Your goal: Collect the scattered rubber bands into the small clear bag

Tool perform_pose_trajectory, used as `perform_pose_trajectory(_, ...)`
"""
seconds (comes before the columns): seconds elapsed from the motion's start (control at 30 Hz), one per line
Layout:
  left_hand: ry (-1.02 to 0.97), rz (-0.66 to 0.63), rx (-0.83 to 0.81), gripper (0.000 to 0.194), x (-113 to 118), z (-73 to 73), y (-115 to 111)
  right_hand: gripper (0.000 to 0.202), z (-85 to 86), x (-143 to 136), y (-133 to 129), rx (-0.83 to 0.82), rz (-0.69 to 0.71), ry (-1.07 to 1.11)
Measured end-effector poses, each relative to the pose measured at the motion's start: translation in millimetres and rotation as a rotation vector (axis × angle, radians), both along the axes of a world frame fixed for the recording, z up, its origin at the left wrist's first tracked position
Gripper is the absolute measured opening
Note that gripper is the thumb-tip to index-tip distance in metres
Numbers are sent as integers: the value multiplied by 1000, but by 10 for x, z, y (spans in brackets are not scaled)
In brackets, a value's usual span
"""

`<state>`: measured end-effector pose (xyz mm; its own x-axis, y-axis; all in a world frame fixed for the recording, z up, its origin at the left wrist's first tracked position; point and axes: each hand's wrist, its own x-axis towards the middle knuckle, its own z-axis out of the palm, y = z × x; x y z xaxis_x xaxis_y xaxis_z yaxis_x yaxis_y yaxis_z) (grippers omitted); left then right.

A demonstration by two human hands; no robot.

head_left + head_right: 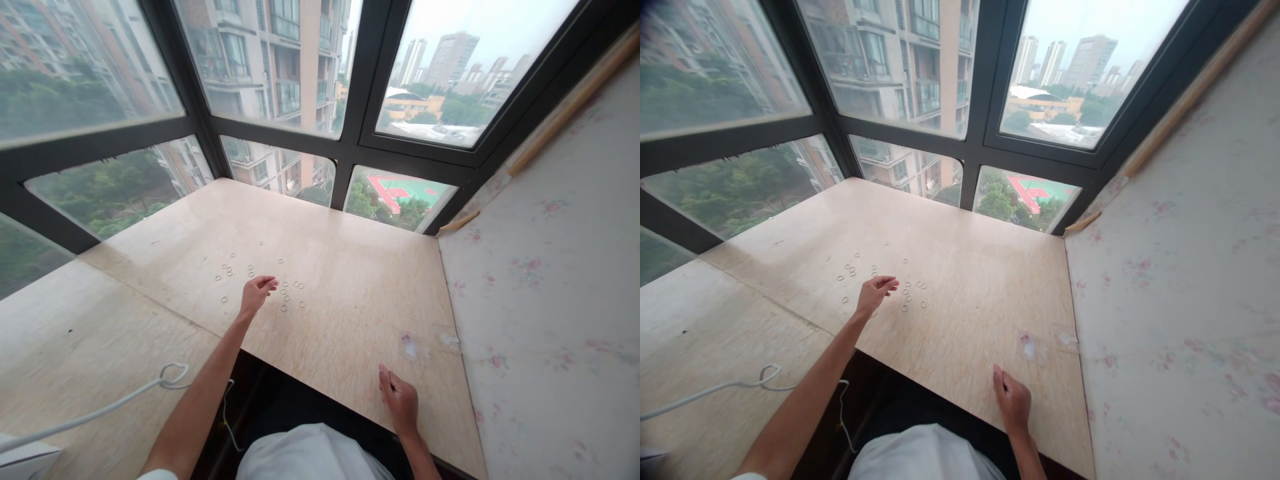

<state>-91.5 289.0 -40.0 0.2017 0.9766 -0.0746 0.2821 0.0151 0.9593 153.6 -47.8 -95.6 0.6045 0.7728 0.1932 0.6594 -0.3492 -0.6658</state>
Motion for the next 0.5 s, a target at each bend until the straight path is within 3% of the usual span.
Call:
perform_pose_trajectory(0.2, -115, -233, -93, 31, 813, 123, -471, 55, 36, -10, 28, 3, -17, 28)
perform_pose_trajectory(0.37, -143, -469, -107, 23, 1560, 74, -974, 54, 34, 11, 51, 31, -32, 65)
perform_pose_trajectory(0.5, -146, -631, -19, 15, 2028, 24, -1370, 53, 41, 24, 59, 49, -39, 96)
